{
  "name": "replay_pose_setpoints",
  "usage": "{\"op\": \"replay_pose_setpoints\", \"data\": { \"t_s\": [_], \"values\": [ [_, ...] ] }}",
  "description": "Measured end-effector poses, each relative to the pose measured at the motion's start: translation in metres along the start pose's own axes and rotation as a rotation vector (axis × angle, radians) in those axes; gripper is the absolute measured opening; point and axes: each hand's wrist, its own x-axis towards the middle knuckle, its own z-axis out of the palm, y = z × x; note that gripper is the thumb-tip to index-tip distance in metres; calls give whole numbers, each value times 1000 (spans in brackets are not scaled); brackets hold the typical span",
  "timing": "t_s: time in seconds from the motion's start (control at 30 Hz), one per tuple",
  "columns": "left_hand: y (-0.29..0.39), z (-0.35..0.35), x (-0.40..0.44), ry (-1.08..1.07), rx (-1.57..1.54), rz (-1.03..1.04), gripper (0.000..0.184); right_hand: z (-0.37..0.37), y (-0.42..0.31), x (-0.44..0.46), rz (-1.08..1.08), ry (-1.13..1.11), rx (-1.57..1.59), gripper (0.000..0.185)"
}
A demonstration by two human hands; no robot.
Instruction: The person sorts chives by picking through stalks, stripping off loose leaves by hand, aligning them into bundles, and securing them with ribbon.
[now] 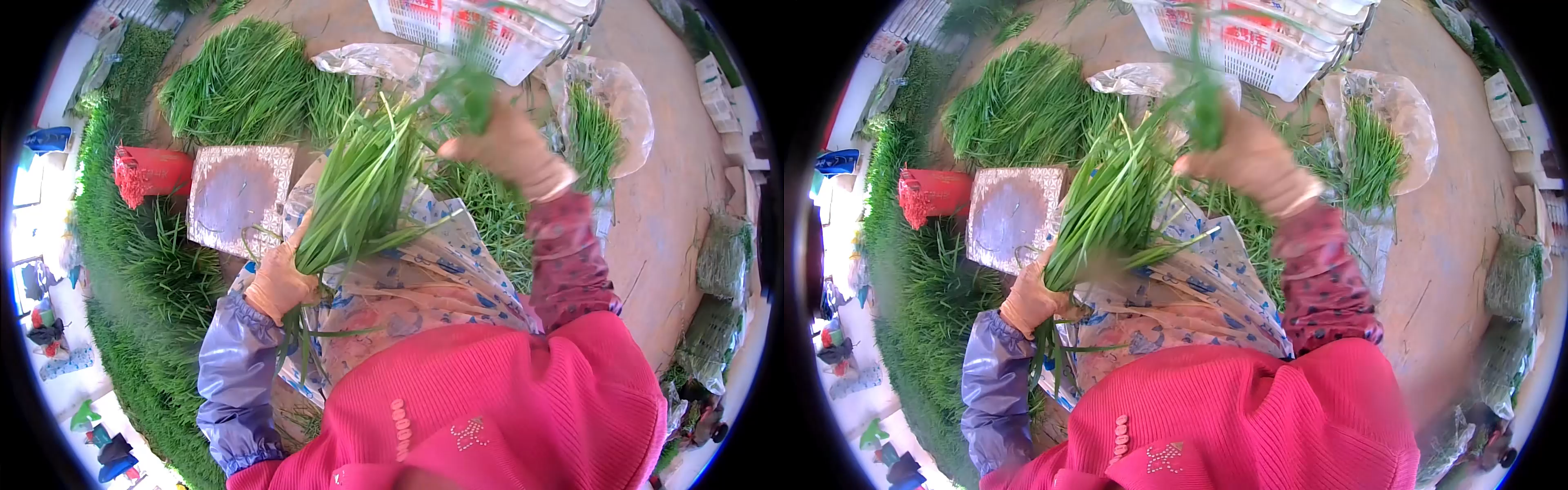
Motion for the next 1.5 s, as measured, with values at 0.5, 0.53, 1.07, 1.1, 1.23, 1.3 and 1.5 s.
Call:
{"op": "replay_pose_setpoints", "data": {
  "t_s": [0.5,0.53,1.07,1.1,1.23,1.3,1.5],
  "values": [
    [56,3,1,-30,600,-272,97,-18,72,-14,288,-31,177,33],
    [55,5,4,-23,625,-258,97,-6,47,-20,229,-90,118,36],
    [4,52,-33,433,842,-201,95,-13,103,-2,387,435,776,27],
    [2,53,-34,429,837,-202,95,-31,102,-5,454,373,673,28],
    [1,55,-34,510,820,-184,93,-45,92,-30,353,244,-610,34],
    [2,56,-33,513,851,-206,92,-41,53,-39,150,218,-742,37],
    [-2,60,-29,565,1002,-156,92,44,-46,-63,-470,-20,-697,28]
  ]
}}
